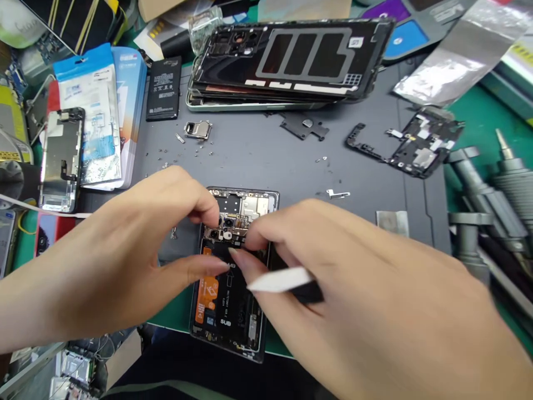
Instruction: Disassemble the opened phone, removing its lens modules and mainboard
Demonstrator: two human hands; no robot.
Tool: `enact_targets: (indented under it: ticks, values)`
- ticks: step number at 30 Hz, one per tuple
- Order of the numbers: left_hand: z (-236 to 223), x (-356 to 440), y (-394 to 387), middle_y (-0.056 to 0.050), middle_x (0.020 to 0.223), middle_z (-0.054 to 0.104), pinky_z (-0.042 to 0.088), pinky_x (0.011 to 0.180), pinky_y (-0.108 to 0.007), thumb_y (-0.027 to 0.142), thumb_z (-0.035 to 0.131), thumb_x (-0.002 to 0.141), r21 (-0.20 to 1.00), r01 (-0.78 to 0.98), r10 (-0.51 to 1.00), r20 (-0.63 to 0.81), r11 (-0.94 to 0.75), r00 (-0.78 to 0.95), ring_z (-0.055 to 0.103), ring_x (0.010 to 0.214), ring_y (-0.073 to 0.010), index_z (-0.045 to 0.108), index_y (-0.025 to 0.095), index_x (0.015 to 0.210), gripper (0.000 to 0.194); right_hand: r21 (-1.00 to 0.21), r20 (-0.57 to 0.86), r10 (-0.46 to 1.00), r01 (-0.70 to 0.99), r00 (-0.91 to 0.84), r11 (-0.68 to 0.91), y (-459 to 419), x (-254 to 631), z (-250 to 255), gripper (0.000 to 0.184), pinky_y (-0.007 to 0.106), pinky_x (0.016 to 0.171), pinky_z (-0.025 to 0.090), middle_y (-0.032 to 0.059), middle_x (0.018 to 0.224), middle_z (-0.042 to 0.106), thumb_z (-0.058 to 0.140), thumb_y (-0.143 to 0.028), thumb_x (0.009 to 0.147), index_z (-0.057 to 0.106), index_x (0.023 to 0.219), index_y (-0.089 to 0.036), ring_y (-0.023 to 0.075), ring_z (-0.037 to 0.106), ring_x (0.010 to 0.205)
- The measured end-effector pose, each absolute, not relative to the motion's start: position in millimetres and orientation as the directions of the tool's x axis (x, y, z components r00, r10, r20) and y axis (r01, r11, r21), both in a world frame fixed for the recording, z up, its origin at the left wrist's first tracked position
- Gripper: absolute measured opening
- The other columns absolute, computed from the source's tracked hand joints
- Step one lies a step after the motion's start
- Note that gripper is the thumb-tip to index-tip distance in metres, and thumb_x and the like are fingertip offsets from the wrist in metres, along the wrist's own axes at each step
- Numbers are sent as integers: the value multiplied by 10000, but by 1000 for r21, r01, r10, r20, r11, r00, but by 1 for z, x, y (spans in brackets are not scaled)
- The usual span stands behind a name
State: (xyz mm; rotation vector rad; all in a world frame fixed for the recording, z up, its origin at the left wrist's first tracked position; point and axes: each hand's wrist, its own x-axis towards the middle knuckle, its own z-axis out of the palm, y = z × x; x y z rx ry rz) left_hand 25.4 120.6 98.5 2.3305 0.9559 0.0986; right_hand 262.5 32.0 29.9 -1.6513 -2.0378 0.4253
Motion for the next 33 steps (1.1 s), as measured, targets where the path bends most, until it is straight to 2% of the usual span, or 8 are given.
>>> enact_targets:
  ticks: [3, 6, 10, 14, 22, 27, 33]
  values:
    - [94, 26, 118, -50, 1096, 672, 571, 846, -406, 170, 673, 1037, 594, 596, 662, -136, -541, 737, 685, 996, -235, 617, 218, 1081, 86, -422, 212, 939, 841, -272, 339, 38, 261, 26, 147, 347, 549, 415, -57, 862, 624, 651, -468, 1030, 642, 1057, -324, 147, 641, 710]
    - [91, 23, 117, -43, 1085, 678, 583, 861, -407, 99, 595, 989, 615, 600, 681, -136, -512, 720, 686, 992, -230, 597, 240, 1078, 167, -376, 222, 933, 858, -283, 350, 39, 261, 25, 158, 352, 569, 391, -59, 890, 651, 675, -462, 1042, 648, 1034, -306, 139, 631, 741]
    - [88, 19, 115, -43, 1095, 689, 580, 854, -406, 115, 560, 988, 619, 610, 698, -135, -494, 703, 673, 991, -222, 604, 245, 1112, 185, -397, 213, 951, 870, -224, 293, 36, 257, 24, 143, 359, 607, 358, -53, 945, 713, 683, -437, 1042, 674, 1032, -294, 151, 681, 840]
    - [87, 17, 114, -44, 1087, 676, 552, 828, -387, 116, 558, 985, 616, 611, 706, -121, -497, 697, 655, 988, -209, 618, 228, 1148, 206, -406, 230, 957, 876, -176, 259, 34, 255, 22, 169, 361, 611, 359, -89, 978, 755, 685, -465, 1082, 672, 1058, -298, 134, 689, 884]
    - [82, 14, 115, -53, 1099, 684, 561, 794, -385, 149, 553, 1012, 624, 618, 722, -122, -477, 681, 665, 984, -213, 619, 238, 1169, 192, -436, 249, 965, 879, -87, 191, 30, 252, 21, 188, 328, 563, 354, -99, 949, 729, 702, -498, 1095, 657, 1065, -318, 125, 624, 766]
    - [81, 12, 115, -39, 1087, 692, 606, 793, -401, 160, 556, 1008, 626, 626, 740, -113, -465, 663, 690, 986, -228, 642, 249, 1187, 218, -453, 254, 965, 873, -70, 182, 29, 250, 20, 186, 338, 554, 349, -63, 942, 727, 714, -477, 1090, 668, 1059, -299, 126, 622, 733]
    - [80, 13, 116, -91, 1161, 707, 637, 907, -444, 199, 573, 1048, 603, 631, 720, -130, -488, 681, 714, 1091, -265, 686, 195, 1338, 312, -432, 271, 954, 870, -128, 240, 29, 253, 18, 143, 343, 608, 403, -73, 987, 766, 743, -440, 1085, 686, 1072, -310, 130, 706, 900]
